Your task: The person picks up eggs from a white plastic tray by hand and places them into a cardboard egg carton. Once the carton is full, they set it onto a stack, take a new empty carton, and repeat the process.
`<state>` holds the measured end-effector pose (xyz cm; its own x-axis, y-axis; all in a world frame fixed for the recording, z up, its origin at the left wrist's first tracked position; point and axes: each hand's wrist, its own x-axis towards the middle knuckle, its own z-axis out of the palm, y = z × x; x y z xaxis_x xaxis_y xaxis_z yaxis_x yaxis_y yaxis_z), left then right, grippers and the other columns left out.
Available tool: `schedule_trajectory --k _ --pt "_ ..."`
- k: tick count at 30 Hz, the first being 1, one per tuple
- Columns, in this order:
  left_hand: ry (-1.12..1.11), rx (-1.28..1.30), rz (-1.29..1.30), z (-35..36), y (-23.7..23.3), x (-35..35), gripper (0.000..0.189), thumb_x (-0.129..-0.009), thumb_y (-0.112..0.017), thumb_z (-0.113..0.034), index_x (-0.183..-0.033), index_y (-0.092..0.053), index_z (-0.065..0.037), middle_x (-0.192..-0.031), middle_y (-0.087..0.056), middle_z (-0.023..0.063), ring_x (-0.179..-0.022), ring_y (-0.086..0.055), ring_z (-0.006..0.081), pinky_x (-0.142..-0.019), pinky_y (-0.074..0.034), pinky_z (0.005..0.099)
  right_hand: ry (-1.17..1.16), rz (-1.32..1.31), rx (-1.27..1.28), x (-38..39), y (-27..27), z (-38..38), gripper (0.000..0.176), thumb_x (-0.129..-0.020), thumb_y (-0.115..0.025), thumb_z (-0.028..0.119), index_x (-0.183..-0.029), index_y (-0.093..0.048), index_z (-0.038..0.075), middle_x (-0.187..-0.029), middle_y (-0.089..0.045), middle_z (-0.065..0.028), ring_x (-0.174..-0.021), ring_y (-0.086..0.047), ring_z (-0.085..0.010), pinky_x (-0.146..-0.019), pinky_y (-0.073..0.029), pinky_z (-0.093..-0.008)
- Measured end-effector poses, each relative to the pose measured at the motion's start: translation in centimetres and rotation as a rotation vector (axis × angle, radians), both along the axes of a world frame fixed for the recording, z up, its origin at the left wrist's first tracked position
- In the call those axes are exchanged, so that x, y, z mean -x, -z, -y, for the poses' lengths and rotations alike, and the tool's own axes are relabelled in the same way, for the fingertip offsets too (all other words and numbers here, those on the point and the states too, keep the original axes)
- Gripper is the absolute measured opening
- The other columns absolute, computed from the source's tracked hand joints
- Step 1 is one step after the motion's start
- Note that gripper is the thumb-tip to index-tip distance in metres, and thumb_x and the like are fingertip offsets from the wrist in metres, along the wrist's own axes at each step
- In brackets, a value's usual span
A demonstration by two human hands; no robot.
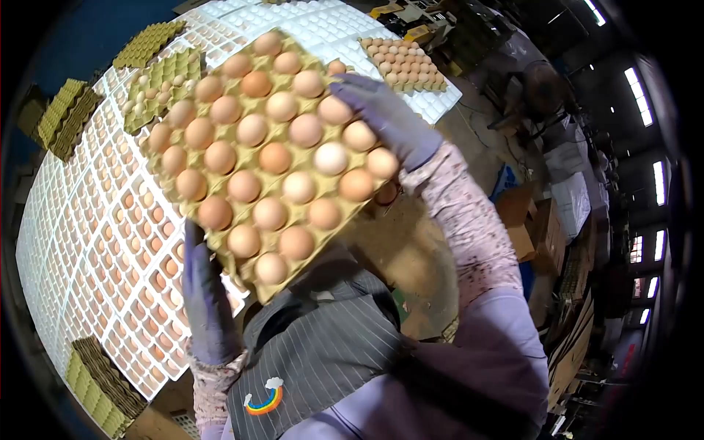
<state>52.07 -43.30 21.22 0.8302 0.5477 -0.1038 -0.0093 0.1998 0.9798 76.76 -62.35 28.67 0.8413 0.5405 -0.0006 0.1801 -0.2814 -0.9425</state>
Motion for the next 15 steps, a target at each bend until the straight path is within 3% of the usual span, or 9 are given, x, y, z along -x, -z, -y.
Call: schedule_trajectory --k 3,6,7,9,10,11,12,13,15 --pt "0.078 0.093 -0.03 6.3 -0.7 -5.6 0.06 -0.106 -0.044 -0.037 -0.153 -0.032 -0.003 -0.154 -0.04 0.0098 -0.137 -0.042 0.0204 -0.114 -0.033 0.0369 0.011 0.158 0.134 -6.7 -1.5 7.0 0.04 -0.097 -0.054 0.033 -0.124 -0.063 0.005 -0.112 -0.068 -0.007 -0.1 -0.063 -0.0157 -0.088 -0.051 -0.0308" --pt "0.103 0.042 -0.084 11.4 -0.2 -10.2 0.057 -0.108 -0.04 -0.035 -0.154 -0.03 -0.003 -0.153 -0.04 0.0098 -0.137 -0.042 0.02 -0.112 -0.036 0.0361 0.034 0.066 0.098 -13.5 1.7 11.4 0.041 -0.098 -0.053 0.034 -0.124 -0.062 0.004 -0.117 -0.067 -0.0104 -0.103 -0.064 -0.0187 -0.088 -0.051 -0.0322" --pt "0.077 0.087 -0.119 12.7 0.1 -11.4 0.055 -0.108 -0.039 -0.032 -0.154 -0.03 -0.003 -0.153 -0.039 0.0102 -0.137 -0.043 0.0203 -0.112 -0.036 0.0357 -0.082 0.361 0.167 -15.6 3.4 12.8 0.043 -0.098 -0.052 0.035 -0.125 -0.061 0.003 -0.119 -0.066 -0.0129 -0.105 -0.064 -0.0214 -0.089 -0.051 -0.0332" --pt "0.196 -0.207 -0.101 13.4 2.5 -12.4 0.055 -0.107 -0.041 -0.022 -0.152 -0.027 0.005 -0.158 -0.031 0.0156 -0.144 -0.033 0.0224 -0.117 -0.03 0.0354 -0.179 0.415 0.312 -17.9 5.0 14.4 0.047 -0.099 -0.053 0.036 -0.131 -0.057 0.002 -0.128 -0.062 -0.0128 -0.115 -0.058 -0.02 -0.099 -0.045 -0.0321" --pt "0.111 -0.15 -0.143 14.2 2.7 -12.8 0.054 -0.108 -0.039 -0.027 -0.153 -0.03 0.001 -0.155 -0.036 0.0135 -0.138 -0.04 0.0217 -0.113 -0.035 0.0357 -0.23 0.445 0.381 -19.0 5.8 15.3 0.049 -0.1 -0.053 0.036 -0.135 -0.055 0.002 -0.132 -0.061 -0.0127 -0.12 -0.056 -0.0193 -0.105 -0.042 -0.0315" --pt "0.023 -0.095 -0.181 14.8 2.7 -13.2 0.053 -0.109 -0.036 -0.032 -0.153 -0.033 -0.003 -0.151 -0.042 0.0114 -0.132 -0.047 0.0211 -0.109 -0.039 0.0359 -0.108 0.014 0.293 -17.0 3.7 14.3 0.049 -0.1 -0.052 0.036 -0.136 -0.055 0.003 -0.133 -0.06 -0.0134 -0.121 -0.056 -0.0195 -0.106 -0.041 -0.0318" --pt "0.032 -0.184 -0.207 14.7 1.9 -13.4 0.052 -0.108 -0.034 -0.033 -0.152 -0.036 -0.004 -0.149 -0.046 0.0125 -0.129 -0.05 0.0218 -0.107 -0.041 0.0373 -0.205 0.092 0.301 -19.0 6.0 15.3 0.048 -0.098 -0.051 0.037 -0.129 -0.058 0.002 -0.126 -0.062 -0.0185 -0.114 -0.06 -0.027 -0.098 -0.046 -0.0371" --pt "-0.039 -0.139 -0.307 14.9 0.2 -13.9 0.05 -0.108 -0.034 -0.031 -0.15 -0.04 -0.004 -0.146 -0.049 0.013 -0.126 -0.052 0.0221 -0.106 -0.043 0.0374 -0.335 0.047 0.249 -21.6 7.5 16.5 0.049 -0.103 -0.046 0.039 -0.134 -0.056 0.003 -0.133 -0.06 -0.0121 -0.12 -0.056 -0.0198 -0.106 -0.041 -0.0326" --pt "-0.271 -0.164 -0.301 12.5 3.1 -13.3 0.049 -0.107 -0.035 -0.029 -0.149 -0.04 -0.005 -0.142 -0.051 0.0129 -0.122 -0.054 0.0214 -0.106 -0.043 0.0365 -0.274 -0.244 0.145 -23.8 7.6 16.4 0.049 -0.103 -0.045 0.041 -0.131 -0.059 0.003 -0.13 -0.061 -0.0105 -0.118 -0.056 -0.0195 -0.104 -0.042 -0.034"
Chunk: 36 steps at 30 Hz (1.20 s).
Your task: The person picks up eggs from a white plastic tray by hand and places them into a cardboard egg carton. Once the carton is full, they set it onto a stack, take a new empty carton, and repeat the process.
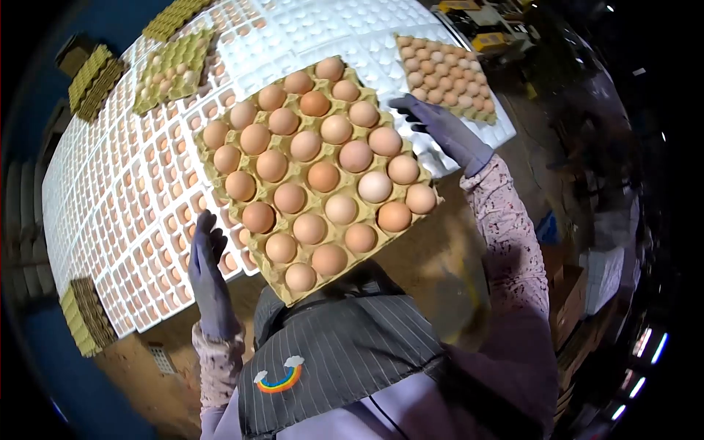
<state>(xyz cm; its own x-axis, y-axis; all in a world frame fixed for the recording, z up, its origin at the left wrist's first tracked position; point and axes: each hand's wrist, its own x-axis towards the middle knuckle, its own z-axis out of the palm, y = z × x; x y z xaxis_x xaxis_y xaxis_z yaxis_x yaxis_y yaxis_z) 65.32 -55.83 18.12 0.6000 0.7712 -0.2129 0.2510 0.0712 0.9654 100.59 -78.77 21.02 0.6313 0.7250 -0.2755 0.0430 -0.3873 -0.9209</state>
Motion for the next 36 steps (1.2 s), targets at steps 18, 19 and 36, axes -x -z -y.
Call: schedule_trajectory --k 18,19,36 --pt "-0.157 0.928 0.629 1.7 6.5 -5.8 0.042 -0.106 -0.044 -0.023 -0.143 -0.042 -0.005 -0.134 -0.055 0.0068 -0.116 -0.054 0.0167 -0.098 -0.047 0.0329 0.035 -0.11 0.138 0.8 9.8 -0.9 0.042 -0.1 -0.042 0.016 -0.138 -0.048 -0.004 -0.129 -0.058 -0.0182 -0.119 -0.055 -0.0285 -0.105 -0.042 -0.0365" --pt "-0.138 0.893 0.634 1.5 6.1 -5.5 0.042 -0.106 -0.045 -0.023 -0.143 -0.042 -0.004 -0.134 -0.055 0.0066 -0.117 -0.054 0.0164 -0.098 -0.047 0.0327 0.039 -0.1 0.13 1.0 9.0 -1.5 0.042 -0.1 -0.042 0.015 -0.138 -0.048 -0.004 -0.129 -0.058 -0.0184 -0.119 -0.055 -0.0288 -0.105 -0.042 -0.0366" --pt "-0.192 0.275 0.291 -21.5 3.9 14.3 0.05 -0.106 -0.047 -0.027 -0.147 -0.039 -0.001 -0.146 -0.046 0.0091 -0.129 -0.047 0.0181 -0.108 -0.041 0.0334 -0.229 -0.434 -0.119 18.4 15.4 -22.5 0.043 -0.098 -0.04 0.007 -0.139 -0.046 -0.004 -0.134 -0.054 -0.0219 -0.124 -0.051 -0.0342 -0.107 -0.041 -0.038"
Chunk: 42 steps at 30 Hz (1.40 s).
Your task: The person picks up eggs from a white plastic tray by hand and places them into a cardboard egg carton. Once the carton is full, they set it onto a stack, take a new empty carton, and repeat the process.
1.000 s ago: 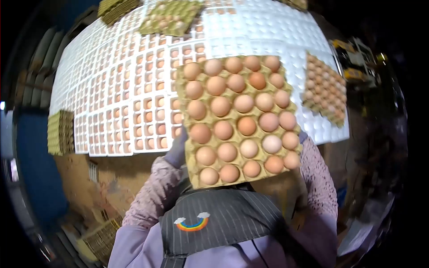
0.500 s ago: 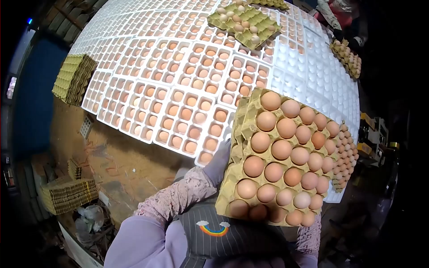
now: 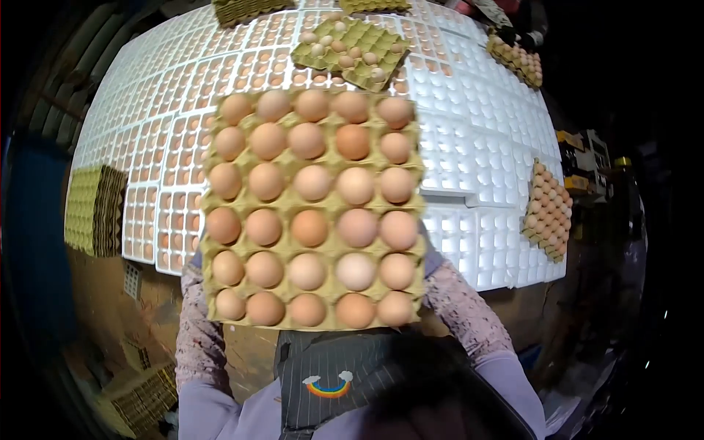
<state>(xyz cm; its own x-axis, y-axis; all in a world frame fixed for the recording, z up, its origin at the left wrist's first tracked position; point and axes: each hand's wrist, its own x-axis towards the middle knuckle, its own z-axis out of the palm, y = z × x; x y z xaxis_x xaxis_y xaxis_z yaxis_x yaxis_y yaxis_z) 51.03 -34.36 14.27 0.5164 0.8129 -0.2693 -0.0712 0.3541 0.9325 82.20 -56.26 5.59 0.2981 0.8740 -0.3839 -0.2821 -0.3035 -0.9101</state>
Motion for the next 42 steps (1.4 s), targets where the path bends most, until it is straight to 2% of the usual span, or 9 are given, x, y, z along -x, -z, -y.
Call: schedule_trajectory --k 6,10,15,22,25,30,34,40,42 --pt "0.024 0.016 -0.114 -4.5 3.0 4.7 0.05 -0.106 -0.046 -0.027 -0.148 -0.038 -0.001 -0.146 -0.046 0.0098 -0.131 -0.046 0.0186 -0.109 -0.04 0.0336 0.118 0.025 -0.234 6.9 10.9 -6.4 0.043 -0.098 -0.04 0.004 -0.139 -0.046 -0.004 -0.136 -0.052 -0.0231 -0.125 -0.05 -0.0361 -0.107 -0.04 -0.0385" --pt "0.031 -0.012 -0.152 -6.2 3.5 7.3 0.051 -0.106 -0.046 -0.027 -0.148 -0.038 0.0 -0.147 -0.046 0.0103 -0.132 -0.046 0.0189 -0.109 -0.039 0.0338 0.119 -0.093 0.044 5.5 1.9 -6.8 0.041 -0.089 -0.056 0.006 -0.13 -0.056 -0.001 -0.12 -0.058 -0.0173 -0.109 -0.056 -0.0268 -0.091 -0.047 -0.035" --pt "-0.043 -0.135 -0.151 -9.1 2.2 9.3 0.051 -0.106 -0.046 -0.028 -0.148 -0.039 0.0 -0.146 -0.046 0.0111 -0.132 -0.046 0.0199 -0.11 -0.039 0.0344 0.227 1.266 0.208 -3.7 -2.0 -6.0 0.038 -0.086 -0.069 0.024 -0.123 -0.066 0.016 -0.105 -0.062 -0.0108 -0.095 -0.056 -0.0279 -0.088 -0.045 -0.0412" --pt "-0.168 -0.384 -0.23 -10.6 -3.7 6.8 0.044 -0.104 -0.051 -0.025 -0.139 -0.052 0.001 -0.138 -0.057 0.0133 -0.13 -0.051 0.0212 -0.112 -0.038 0.0358 0.217 1.113 0.326 -7.5 4.4 -5.1 0.043 -0.082 -0.071 0.03 -0.122 -0.064 0.016 -0.123 -0.059 -0.0102 -0.115 -0.053 -0.031 -0.099 -0.042 -0.0474" --pt "-0.008 -0.549 -0.303 -11.9 -6.3 4.5 0.039 -0.102 -0.054 -0.018 -0.137 -0.055 -0.002 -0.137 -0.059 0.0102 -0.131 -0.05 0.0195 -0.111 -0.039 0.0349 0.181 1.638 0.316 -7.9 6.2 -3.6 0.039 -0.089 -0.064 0.018 -0.127 -0.063 0.01 -0.126 -0.061 -0.0128 -0.126 -0.047 -0.0324 -0.108 -0.038 -0.0429" --pt "0.498 -1.023 -0.585 -14.3 -8.2 0.3 0.047 -0.09 -0.07 -0.014 -0.135 -0.06 -0.009 -0.129 -0.063 0.0157 -0.136 -0.047 0.0259 -0.107 -0.041 0.0379 0.454 0.639 -0.119 -2.3 -7.1 -10.4 0.04 -0.092 -0.066 0.019 -0.131 -0.063 0.011 -0.135 -0.058 -0.0138 -0.133 -0.047 -0.0259 -0.106 -0.041 -0.0402" --pt "0.564 -0.87 -0.6 -14.6 -9.6 -1.1 0.042 -0.09 -0.07 -0.016 -0.131 -0.063 -0.009 -0.126 -0.066 0.0131 -0.123 -0.057 0.0218 -0.101 -0.047 0.0342 -0.112 1.01 -0.226 0.8 -14.2 -15.5 0.048 -0.087 -0.073 0.021 -0.133 -0.062 0.011 -0.132 -0.062 -0.0095 -0.121 -0.057 -0.0186 -0.102 -0.045 -0.0346" --pt "0.226 -0.272 0.206 -16.4 -8.9 -0.3 0.039 -0.104 -0.048 -0.034 -0.123 -0.061 -0.002 -0.111 -0.064 0.0077 -0.103 -0.063 0.0136 -0.095 -0.05 0.0291 0.162 0.237 -0.328 1.0 -17.0 -17.5 0.032 -0.093 -0.065 0.027 -0.116 -0.067 0.006 -0.106 -0.065 -0.0025 -0.099 -0.06 -0.0101 -0.091 -0.049 -0.0282" --pt "0.419 -0.491 -0.459 -14.4 -12.9 -3.6 0.034 -0.101 -0.053 -0.033 -0.119 -0.065 -0.006 -0.114 -0.063 0.011 -0.099 -0.066 0.0209 -0.091 -0.052 0.0362 0.076 0.195 -0.317 0.8 -18.0 -18.5 0.031 -0.094 -0.062 0.031 -0.111 -0.067 0.005 -0.1 -0.064 0.0002 -0.089 -0.06 -0.0104 -0.085 -0.049 -0.0263"
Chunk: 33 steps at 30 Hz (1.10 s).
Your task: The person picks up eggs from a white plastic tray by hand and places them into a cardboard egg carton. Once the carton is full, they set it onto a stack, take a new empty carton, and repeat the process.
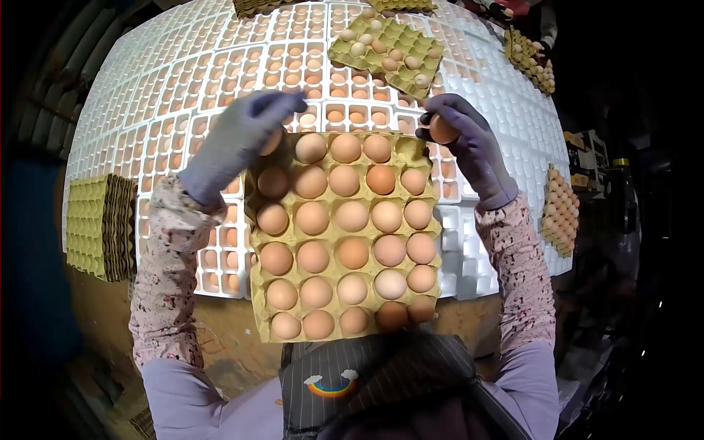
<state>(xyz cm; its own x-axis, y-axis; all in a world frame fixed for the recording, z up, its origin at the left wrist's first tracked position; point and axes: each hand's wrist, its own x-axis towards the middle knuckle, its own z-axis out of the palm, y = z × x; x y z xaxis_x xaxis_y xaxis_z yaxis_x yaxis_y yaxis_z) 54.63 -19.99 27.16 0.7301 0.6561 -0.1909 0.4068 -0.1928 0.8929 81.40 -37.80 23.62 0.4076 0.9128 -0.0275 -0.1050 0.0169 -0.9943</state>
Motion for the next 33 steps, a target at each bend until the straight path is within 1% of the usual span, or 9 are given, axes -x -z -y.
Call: schedule_trajectory --k 2,6,10,12,17,22,24,28,33 --pt "0.219 -0.751 -0.285 2.1 1.8 -1.2 0.031 -0.096 -0.06 -0.03 -0.117 -0.067 -0.008 -0.119 -0.062 0.0137 -0.098 -0.066 0.0286 -0.09 -0.052 0.0392 -0.242 0.693 0.212 1.2 -1.1 -1.4 0.038 -0.091 -0.066 0.04 -0.11 -0.067 0.007 -0.095 -0.065 -0.0043 -0.089 -0.064 -0.0175 -0.078 -0.05 -0.0334" --pt "0.404 -0.681 -0.496 1.0 1.4 -2.3 0.035 -0.091 -0.066 -0.028 -0.121 -0.065 -0.009 -0.124 -0.06 0.0147 -0.102 -0.066 0.0336 -0.09 -0.053 0.0399 -0.419 1.186 0.346 2.2 -0.3 -3.0 0.051 -0.085 -0.066 0.05 -0.114 -0.069 0.008 -0.097 -0.07 -0.0116 -0.094 -0.066 -0.0287 -0.084 -0.051 -0.0419" --pt "0.02 0.234 0.224 -1.4 1.2 2.2 0.041 -0.091 -0.068 -0.031 -0.127 -0.063 -0.012 -0.113 -0.067 0.0058 -0.098 -0.066 0.0206 -0.084 -0.053 0.0329 -0.219 0.017 0.219 -0.5 -0.1 -2.3 0.04 -0.092 -0.067 0.027 -0.123 -0.064 0.002 -0.112 -0.067 -0.0087 -0.107 -0.064 -0.0158 -0.087 -0.052 -0.0285" --pt "0.094 0.23 0.149 -0.6 -2.0 4.3 0.037 -0.092 -0.065 -0.024 -0.127 -0.064 -0.011 -0.119 -0.063 0.0057 -0.098 -0.064 0.0171 -0.088 -0.053 0.029 -0.331 -0.305 0.056 0.4 -1.6 -2.2 0.033 -0.092 -0.066 0.021 -0.12 -0.065 0.004 -0.121 -0.062 -0.0072 -0.108 -0.063 -0.0162 -0.091 -0.05 -0.0288" --pt "0.288 -0.86 -0.52 4.0 -0.2 4.0 0.037 -0.079 -0.079 -0.021 -0.114 -0.071 -0.014 -0.141 -0.05 0.0136 -0.117 -0.061 0.0318 -0.097 -0.052 0.0393 -0.417 1.294 0.183 4.1 -0.8 -4.7 0.05 -0.081 -0.072 0.046 -0.12 -0.066 0.015 -0.143 -0.049 -0.0118 -0.115 -0.061 -0.0322 -0.096 -0.05 -0.041" --pt "0.285 -0.942 -0.483 2.6 1.7 4.7 0.035 -0.077 -0.08 -0.02 -0.111 -0.071 -0.015 -0.141 -0.051 0.0139 -0.109 -0.064 0.0348 -0.091 -0.054 0.0415 -0.443 1.334 0.135 3.5 1.2 -5.2 0.048 -0.083 -0.069 0.046 -0.117 -0.07 0.013 -0.142 -0.052 -0.0102 -0.117 -0.06 -0.0322 -0.097 -0.049 -0.0415" --pt "0.218 -0.839 -0.289 1.8 2.7 5.6 0.034 -0.08 -0.078 -0.02 -0.112 -0.07 -0.01 -0.14 -0.052 0.0123 -0.105 -0.065 0.0294 -0.089 -0.054 0.0379 -0.415 1.323 0.063 3.4 1.1 -4.7 0.046 -0.083 -0.069 0.045 -0.115 -0.071 0.012 -0.141 -0.053 -0.0099 -0.117 -0.06 -0.032 -0.097 -0.049 -0.0411" --pt "-0.221 0.297 0.264 4.5 1.5 8.5 0.069 -0.1 -0.043 -0.061 -0.128 -0.06 0.001 -0.122 -0.063 0.0091 -0.1 -0.063 0.0172 -0.085 -0.053 0.0313 -0.265 0.384 -0.073 0.3 1.1 -2.4 0.036 -0.096 -0.062 0.032 -0.118 -0.069 0.004 -0.125 -0.063 -0.008 -0.11 -0.061 -0.019 -0.093 -0.048 -0.0303" --pt "-0.184 0.354 0.287 13.4 -1.8 5.9 0.085 -0.096 -0.031 -0.073 -0.133 -0.057 -0.002 -0.119 -0.067 0.0079 -0.099 -0.063 0.0159 -0.087 -0.051 0.0316 -0.234 -0.002 0.054 -3.4 2.4 7.9 0.053 -0.105 -0.045 0.044 -0.13 -0.056 0.0 -0.11 -0.068 -0.0122 -0.093 -0.068 -0.0211 -0.078 -0.056 -0.0325"
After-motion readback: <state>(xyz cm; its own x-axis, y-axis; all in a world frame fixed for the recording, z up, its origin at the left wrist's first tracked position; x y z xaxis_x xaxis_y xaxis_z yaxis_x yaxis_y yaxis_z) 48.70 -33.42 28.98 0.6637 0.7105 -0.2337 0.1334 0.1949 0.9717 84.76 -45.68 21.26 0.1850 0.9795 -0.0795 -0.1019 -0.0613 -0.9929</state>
